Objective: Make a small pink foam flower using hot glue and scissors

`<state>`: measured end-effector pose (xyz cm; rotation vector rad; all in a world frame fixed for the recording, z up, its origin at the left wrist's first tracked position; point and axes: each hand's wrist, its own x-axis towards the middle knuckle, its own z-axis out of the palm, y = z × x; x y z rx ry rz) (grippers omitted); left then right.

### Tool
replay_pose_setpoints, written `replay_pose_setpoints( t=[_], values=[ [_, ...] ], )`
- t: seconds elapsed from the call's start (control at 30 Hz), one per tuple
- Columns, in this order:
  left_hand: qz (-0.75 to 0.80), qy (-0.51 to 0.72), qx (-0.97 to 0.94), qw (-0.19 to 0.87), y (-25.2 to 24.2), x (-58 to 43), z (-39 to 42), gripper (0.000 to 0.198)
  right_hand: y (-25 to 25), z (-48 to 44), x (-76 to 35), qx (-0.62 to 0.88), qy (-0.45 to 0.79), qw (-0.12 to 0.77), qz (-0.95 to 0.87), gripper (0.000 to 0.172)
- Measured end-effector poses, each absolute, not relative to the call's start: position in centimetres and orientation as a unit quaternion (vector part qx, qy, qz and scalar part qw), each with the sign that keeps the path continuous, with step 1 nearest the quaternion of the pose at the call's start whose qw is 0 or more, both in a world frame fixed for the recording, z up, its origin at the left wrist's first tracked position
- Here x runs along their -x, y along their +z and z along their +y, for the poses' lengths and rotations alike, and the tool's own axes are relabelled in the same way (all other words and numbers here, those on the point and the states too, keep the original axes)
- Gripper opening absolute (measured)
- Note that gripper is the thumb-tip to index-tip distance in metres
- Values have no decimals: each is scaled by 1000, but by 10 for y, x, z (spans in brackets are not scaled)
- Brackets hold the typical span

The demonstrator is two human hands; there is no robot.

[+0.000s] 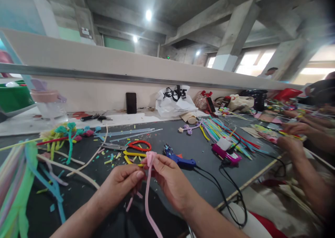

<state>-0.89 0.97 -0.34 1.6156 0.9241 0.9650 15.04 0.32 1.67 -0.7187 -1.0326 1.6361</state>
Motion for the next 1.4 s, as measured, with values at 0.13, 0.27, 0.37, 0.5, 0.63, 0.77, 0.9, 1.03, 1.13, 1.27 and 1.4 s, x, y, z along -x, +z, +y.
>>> replay_pose_setpoints(
  t=[0.13, 0.27, 0.37, 0.5, 0.63, 0.77, 0.9, 1.03, 1.13, 1.27, 1.4],
  values=[
    [425, 462, -632, 455, -6, 11, 11, 21, 12, 2, -155, 299, 680, 492, -454, 25],
    [407, 454, -641, 466, -8, 9, 9, 16, 8, -2, -152, 308, 678, 470, -475, 28],
    [406, 442, -645, 473, -8, 7, 9, 16, 10, -2, -149, 327, 658, 455, -503, 32],
    [411, 429, -660, 459, -9, 6, 9, 18, 11, -2, -150, 348, 628, 443, -537, 31],
    [409, 408, -672, 464, -11, 5, 9, 22, 8, -3, -150, 370, 612, 429, -552, 31],
    [404, 411, -659, 483, -10, 6, 10, 18, 8, -3, -149, 370, 640, 427, -521, 35],
    [414, 420, -662, 462, -7, 8, 11, 16, 12, -1, -151, 358, 638, 414, -542, 34],
    [426, 414, -673, 441, -7, 8, 12, 14, 9, 4, -154, 414, 587, 393, -574, 37],
    [431, 416, -668, 442, -9, 8, 14, 17, 2, 7, -155, 444, 551, 387, -591, 39],
    [450, 459, -657, 393, -12, 10, 14, 15, -6, 8, -156, 486, 489, 386, -613, 37],
    [462, 489, -690, 267, -8, 10, 8, 11, -8, 8, -155, 513, 422, 392, -636, 29]
  ],
)
